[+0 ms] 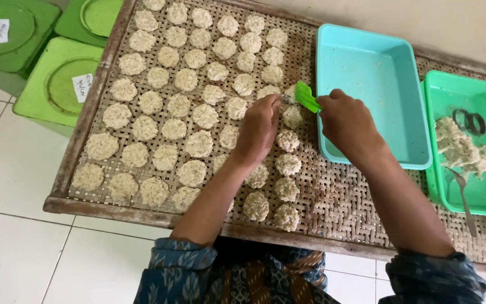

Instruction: Arrange small food patties onto a woven drying rack using a fork and a spatula

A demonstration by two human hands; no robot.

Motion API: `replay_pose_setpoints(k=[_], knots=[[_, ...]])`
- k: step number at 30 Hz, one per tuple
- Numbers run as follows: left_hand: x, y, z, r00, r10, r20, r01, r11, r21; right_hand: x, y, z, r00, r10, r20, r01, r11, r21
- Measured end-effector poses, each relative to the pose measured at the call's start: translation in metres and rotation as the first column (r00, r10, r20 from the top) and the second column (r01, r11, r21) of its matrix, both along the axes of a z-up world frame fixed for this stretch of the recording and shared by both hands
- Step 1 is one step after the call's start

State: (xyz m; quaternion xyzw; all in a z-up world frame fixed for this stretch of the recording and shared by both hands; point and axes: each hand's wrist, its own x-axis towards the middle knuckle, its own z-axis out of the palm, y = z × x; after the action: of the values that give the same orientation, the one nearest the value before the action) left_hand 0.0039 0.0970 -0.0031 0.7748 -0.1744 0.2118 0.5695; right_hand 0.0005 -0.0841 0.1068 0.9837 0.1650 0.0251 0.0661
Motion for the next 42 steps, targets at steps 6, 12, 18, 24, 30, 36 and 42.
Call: replay_pose_setpoints(k=[6, 12, 18, 24, 30, 36, 42], knots=[[0.0, -0.007, 0.002, 0.999, 0.008, 0.031, -0.007, 0.999, -0.04, -0.012, 0.002, 0.016, 0.997, 0.041, 0.066, -0.04, 0.999, -0.012], [-0.018, 0.006, 0.03, 0.999, -0.022, -0.033, 0.02, 0.996, -0.081, 0.003, -0.014, -0.013, 0.998, 0.024, 0.063, -0.019, 0.997, -0.076], [-0.01, 0.022, 0.042, 1.0, 0.019, 0.018, -0.016, 0.99, -0.141, -0.01, -0.007, 0.016, 0.994, 0.018, 0.11, -0.013, 0.999, -0.048], [-0.008, 0.019, 0.023, 0.998, 0.026, 0.06, -0.02, 0.995, -0.098, 0.014, -0.015, -0.026, 0.999, -0.036, -0.006, 0.035, 0.995, -0.094], [-0.01, 0.012, 0.02, 0.996, 0.048, 0.076, -0.041, 0.996, -0.08, 0.014, -0.012, 0.011, 0.993, -0.056, 0.101, 0.06, 0.998, -0.032], [-0.001, 0.008, 0.005, 1.0, 0.031, -0.004, -0.031, 0.996, -0.087, 0.024, -0.002, -0.003, 0.998, -0.053, 0.025, 0.054, 0.998, -0.039], [0.015, -0.003, -0.014, 0.998, 0.05, -0.022, -0.051, 0.997, -0.054, 0.015, -0.009, 0.002, 0.994, -0.111, -0.019, 0.108, 0.987, -0.12]])
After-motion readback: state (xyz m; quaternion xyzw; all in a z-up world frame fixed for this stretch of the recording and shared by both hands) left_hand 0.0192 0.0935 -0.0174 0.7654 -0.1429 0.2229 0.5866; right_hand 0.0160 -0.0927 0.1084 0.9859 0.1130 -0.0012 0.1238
